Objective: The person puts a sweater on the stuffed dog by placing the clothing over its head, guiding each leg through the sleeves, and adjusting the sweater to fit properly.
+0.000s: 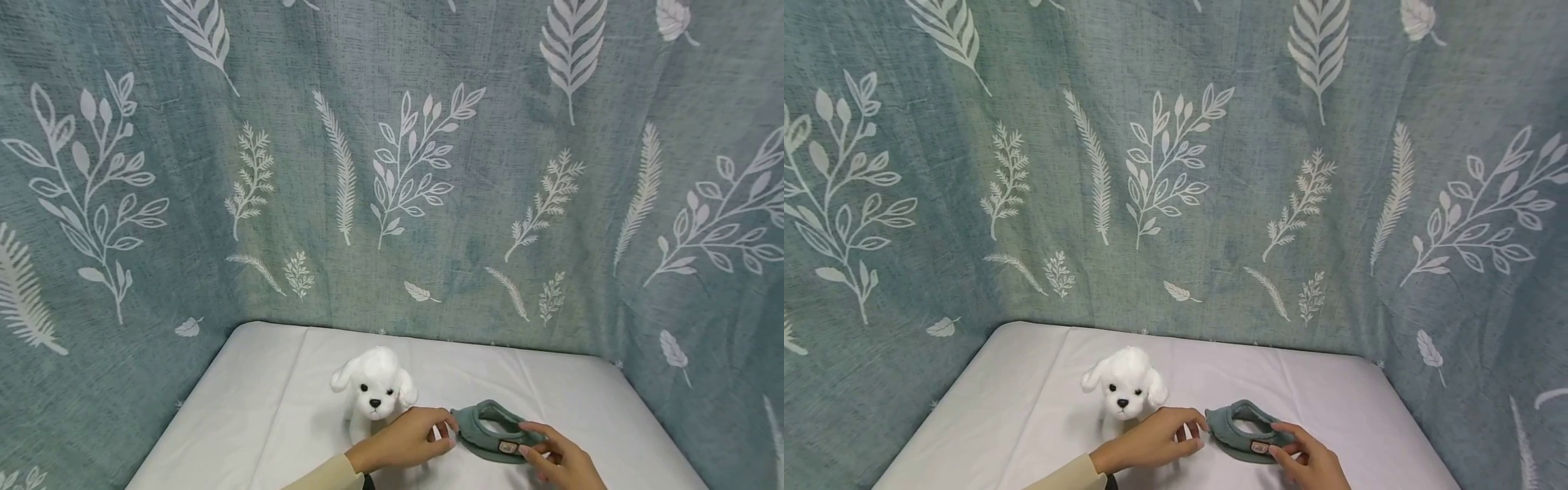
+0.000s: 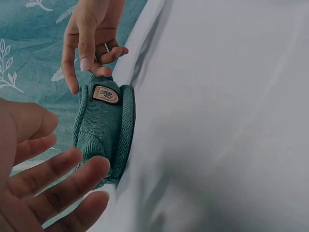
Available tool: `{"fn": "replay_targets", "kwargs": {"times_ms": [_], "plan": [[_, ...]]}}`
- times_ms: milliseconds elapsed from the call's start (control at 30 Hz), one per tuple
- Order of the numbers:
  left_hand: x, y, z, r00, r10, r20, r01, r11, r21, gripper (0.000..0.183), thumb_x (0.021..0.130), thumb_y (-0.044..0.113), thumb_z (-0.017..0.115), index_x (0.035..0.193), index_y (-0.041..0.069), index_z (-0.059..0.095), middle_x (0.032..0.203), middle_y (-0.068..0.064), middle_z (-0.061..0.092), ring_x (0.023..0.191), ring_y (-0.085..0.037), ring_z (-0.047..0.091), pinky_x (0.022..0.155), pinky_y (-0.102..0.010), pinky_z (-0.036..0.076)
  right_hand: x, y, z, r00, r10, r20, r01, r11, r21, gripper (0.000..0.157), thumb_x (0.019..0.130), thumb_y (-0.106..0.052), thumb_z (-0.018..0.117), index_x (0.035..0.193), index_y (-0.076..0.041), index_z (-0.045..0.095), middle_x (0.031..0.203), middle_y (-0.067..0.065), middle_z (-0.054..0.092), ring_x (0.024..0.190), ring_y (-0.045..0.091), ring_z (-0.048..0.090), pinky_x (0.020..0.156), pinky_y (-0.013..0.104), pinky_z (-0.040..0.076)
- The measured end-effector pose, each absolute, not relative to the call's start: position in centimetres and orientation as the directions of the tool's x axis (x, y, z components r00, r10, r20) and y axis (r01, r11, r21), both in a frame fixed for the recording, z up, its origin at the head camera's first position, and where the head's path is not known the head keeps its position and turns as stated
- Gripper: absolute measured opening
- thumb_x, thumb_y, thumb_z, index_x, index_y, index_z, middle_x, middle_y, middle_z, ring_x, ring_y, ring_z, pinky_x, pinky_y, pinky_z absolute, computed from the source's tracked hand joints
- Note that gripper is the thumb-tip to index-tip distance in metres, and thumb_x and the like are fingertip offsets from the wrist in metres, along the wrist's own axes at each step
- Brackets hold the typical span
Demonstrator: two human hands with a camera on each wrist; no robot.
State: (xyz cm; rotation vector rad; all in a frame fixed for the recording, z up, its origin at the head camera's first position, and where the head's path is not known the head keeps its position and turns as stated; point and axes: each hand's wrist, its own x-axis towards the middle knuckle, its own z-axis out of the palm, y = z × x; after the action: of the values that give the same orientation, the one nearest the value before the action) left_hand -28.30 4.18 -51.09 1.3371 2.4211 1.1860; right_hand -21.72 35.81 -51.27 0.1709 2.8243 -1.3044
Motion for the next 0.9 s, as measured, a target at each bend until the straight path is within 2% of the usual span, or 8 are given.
{"fn": "replay_targets", "kwargs": {"times_ms": [167, 433, 733, 900], "plan": [[-29.1, 5.2, -51.0, -0.621, 0.751, 0.223, 0.596, 0.268, 0.757, 0.022, 0.105, 0.023, 0.063, 0.122, 0.011, 0.067, 0.097, 0.011, 0.068, 0.072, 0.004, 0.06, 0.063, -0.018, 0.051, -22.1, 36.5, -51.3, -0.995, 0.014, -0.1, 0.088, 0.609, -0.788, 0.061, 0.095, -0.042, 0.073, 0.144, -0.01, 0.056, 0.086, 0.006, 0.073, 0.062, 0.024, 0.063, 0.055, 0.035, 0.05], [-29.9, 7.0, -51.1, -0.627, 0.752, 0.204, 0.607, 0.308, 0.732, 0.022, 0.105, 0.025, 0.063, 0.124, 0.015, 0.066, 0.094, 0.011, 0.068, 0.074, 0.005, 0.06, 0.066, -0.018, 0.05, -22.7, 37.4, -51.6, -0.991, -0.069, -0.117, 0.061, 0.544, -0.837, 0.064, 0.097, -0.039, 0.072, 0.148, -0.005, 0.051, 0.087, 0.011, 0.072, 0.06, 0.027, 0.063, 0.055, 0.039, 0.053], [-30.3, 8.7, -51.4, -0.642, 0.729, 0.239, 0.67, 0.381, 0.637, 0.028, 0.104, 0.025, 0.064, 0.13, 0.015, 0.067, 0.084, 0.013, 0.068, 0.06, 0.005, 0.055, 0.06, -0.015, 0.046, -23.0, 37.2, -51.8, -0.989, -0.04, -0.14, 0.095, 0.552, -0.828, 0.065, 0.095, -0.042, 0.073, 0.146, -0.007, 0.055, 0.084, 0.01, 0.072, 0.057, 0.024, 0.06, 0.055, 0.039, 0.052], [-30.5, 9.3, -51.9, -0.651, 0.725, 0.227, 0.665, 0.4, 0.631, 0.03, 0.104, 0.026, 0.064, 0.132, 0.016, 0.067, 0.073, 0.015, 0.061, 0.051, 0.003, 0.05, 0.053, -0.016, 0.043, -23.0, 37.1, -51.7, -0.99, -0.042, -0.135, 0.089, 0.551, -0.83, 0.064, 0.094, -0.04, 0.075, 0.145, -0.006, 0.057, 0.081, 0.01, 0.073, 0.055, 0.023, 0.058, 0.053, 0.038, 0.052]]}}
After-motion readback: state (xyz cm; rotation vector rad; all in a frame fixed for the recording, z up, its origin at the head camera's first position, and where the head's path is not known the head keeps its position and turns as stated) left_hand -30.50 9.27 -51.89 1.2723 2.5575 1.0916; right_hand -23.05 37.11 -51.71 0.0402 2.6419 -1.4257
